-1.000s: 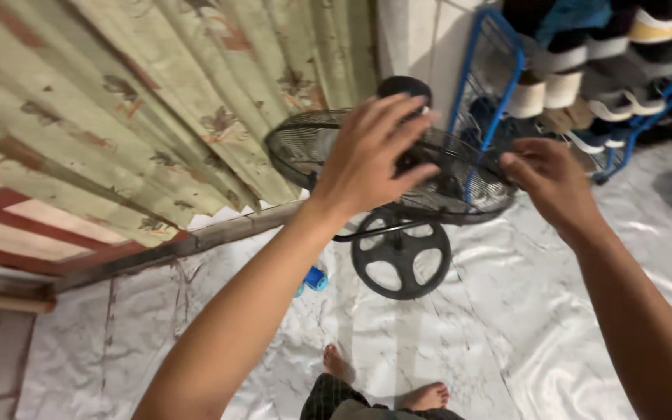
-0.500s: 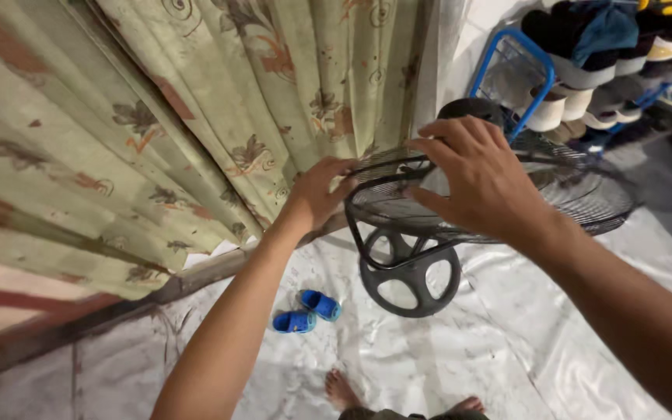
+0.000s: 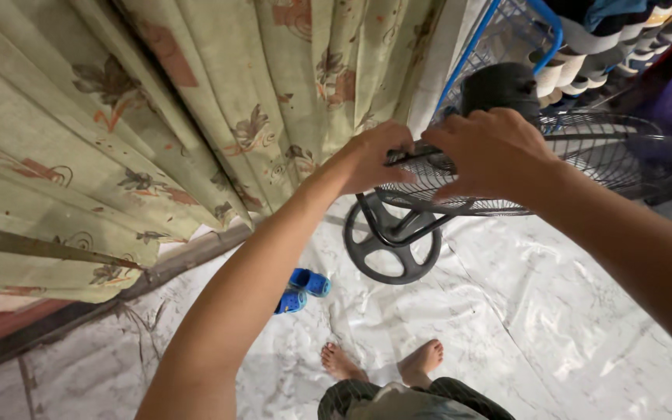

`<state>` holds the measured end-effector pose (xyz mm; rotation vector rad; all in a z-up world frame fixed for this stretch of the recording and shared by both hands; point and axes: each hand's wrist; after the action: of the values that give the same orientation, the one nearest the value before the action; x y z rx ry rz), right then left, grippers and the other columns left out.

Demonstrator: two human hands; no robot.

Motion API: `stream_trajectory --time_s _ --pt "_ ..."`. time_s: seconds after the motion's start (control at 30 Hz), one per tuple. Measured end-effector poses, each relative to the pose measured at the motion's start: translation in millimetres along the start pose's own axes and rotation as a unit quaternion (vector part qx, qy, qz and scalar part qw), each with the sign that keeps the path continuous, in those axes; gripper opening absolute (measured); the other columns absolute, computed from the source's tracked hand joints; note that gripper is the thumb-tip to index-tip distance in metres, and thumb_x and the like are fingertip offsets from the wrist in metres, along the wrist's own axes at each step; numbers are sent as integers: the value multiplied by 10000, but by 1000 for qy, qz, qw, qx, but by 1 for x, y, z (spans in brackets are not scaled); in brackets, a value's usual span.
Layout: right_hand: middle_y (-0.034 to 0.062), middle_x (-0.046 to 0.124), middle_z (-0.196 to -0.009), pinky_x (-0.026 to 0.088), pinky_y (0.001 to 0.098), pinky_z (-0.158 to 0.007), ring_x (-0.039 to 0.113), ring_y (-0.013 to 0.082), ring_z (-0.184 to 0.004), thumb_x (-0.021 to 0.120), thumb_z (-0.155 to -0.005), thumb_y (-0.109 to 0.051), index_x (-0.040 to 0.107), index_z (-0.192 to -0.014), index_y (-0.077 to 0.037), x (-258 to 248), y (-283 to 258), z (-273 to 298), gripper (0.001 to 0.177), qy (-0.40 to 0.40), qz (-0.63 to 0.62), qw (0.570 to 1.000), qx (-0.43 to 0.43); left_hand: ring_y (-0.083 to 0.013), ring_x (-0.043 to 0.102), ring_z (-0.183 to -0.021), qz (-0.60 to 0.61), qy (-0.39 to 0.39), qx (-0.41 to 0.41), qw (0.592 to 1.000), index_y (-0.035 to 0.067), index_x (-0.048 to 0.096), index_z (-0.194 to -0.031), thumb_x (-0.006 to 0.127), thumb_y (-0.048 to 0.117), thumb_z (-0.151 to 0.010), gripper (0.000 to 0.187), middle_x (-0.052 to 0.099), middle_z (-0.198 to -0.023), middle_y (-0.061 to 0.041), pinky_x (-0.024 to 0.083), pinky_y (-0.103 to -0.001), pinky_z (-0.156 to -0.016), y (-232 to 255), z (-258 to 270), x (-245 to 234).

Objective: The person unplugs a standing fan and proceeds to disassemble it. They remove the front wire cage, unscrew the central nut to detach the fan blades, and then remove the rear wire cage, placing the parts on the floor.

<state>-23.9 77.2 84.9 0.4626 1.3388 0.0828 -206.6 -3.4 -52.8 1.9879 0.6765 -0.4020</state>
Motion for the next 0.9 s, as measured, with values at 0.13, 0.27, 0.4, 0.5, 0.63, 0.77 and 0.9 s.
stream_trajectory --time_s 0.13,0.27,0.4,0.5,0.63,0.77,0.9 --pt "15 685 -1171 565 411 -866 682 246 -1067 793 -670 -674 574 -1386 -305 -5 -7 0 834 -59 36 997 23 -281 656 -986 -6 -15 -35 999 74 635 -1012 909 268 -721 444 636 -1027 -98 517 -390 -834 -3 -1 2" --pt "-6 678 -1210 572 405 -864 676 235 -1085 791 -673 -682 536 -1420 -355 -7 -9 -3 855 -70 39 996 40 -284 659 -961 -22 -18 -21 999 79 644 -999 927 295 -704 462 647 -1027 -88 516 -401 -806 -5 -7 3" --pt "-12 659 -1264 580 399 -872 670 229 -1112 762 -675 -729 498 -1438 -404 -12 -11 -6 870 -94 55 993 45 -286 664 -964 -29 -23 -31 999 79 648 -987 938 296 -692 467 650 -1016 -92 520 -407 -813 -7 -9 4" --pt "-9 653 -1284 585 393 -885 674 227 -1128 732 -729 -750 462 -1480 -436 -15 -12 -8 857 -144 85 984 65 -273 675 -1014 5 -22 -20 1000 79 630 -1002 922 286 -712 460 651 -1058 -87 545 -389 -871 -10 -11 4" --pt "-3 658 -1267 583 400 -880 671 230 -1131 743 -692 -768 476 -1467 -402 -11 -9 -10 898 -129 87 986 55 -288 669 -1053 25 -17 6 1000 81 633 -1002 926 263 -717 448 639 -1105 -103 544 -391 -890 -11 -13 -2" --pt "-15 665 -1267 574 404 -905 671 229 -1138 754 -675 -758 508 -1448 -397 -6 -7 -8 888 -110 72 990 43 -251 680 -1011 7 -68 -67 995 98 632 -962 927 257 -691 431 639 -1077 -57 531 -387 -810 1 -14 -7" --pt "-25 647 -1319 584 396 -899 675 221 -1141 729 -712 -767 490 -1480 -396 -5 -10 -8 886 -131 89 986 55 -234 679 -942 -8 -62 -44 997 93 608 -977 915 266 -721 436 633 -1043 -31 523 -402 -774 12 -11 -11"
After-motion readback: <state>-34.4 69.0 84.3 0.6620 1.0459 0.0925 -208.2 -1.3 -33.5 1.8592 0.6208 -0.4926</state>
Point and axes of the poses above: each hand's wrist, its own z-axis away from the middle knuckle, its own x-axis out of the palm, y = z × x
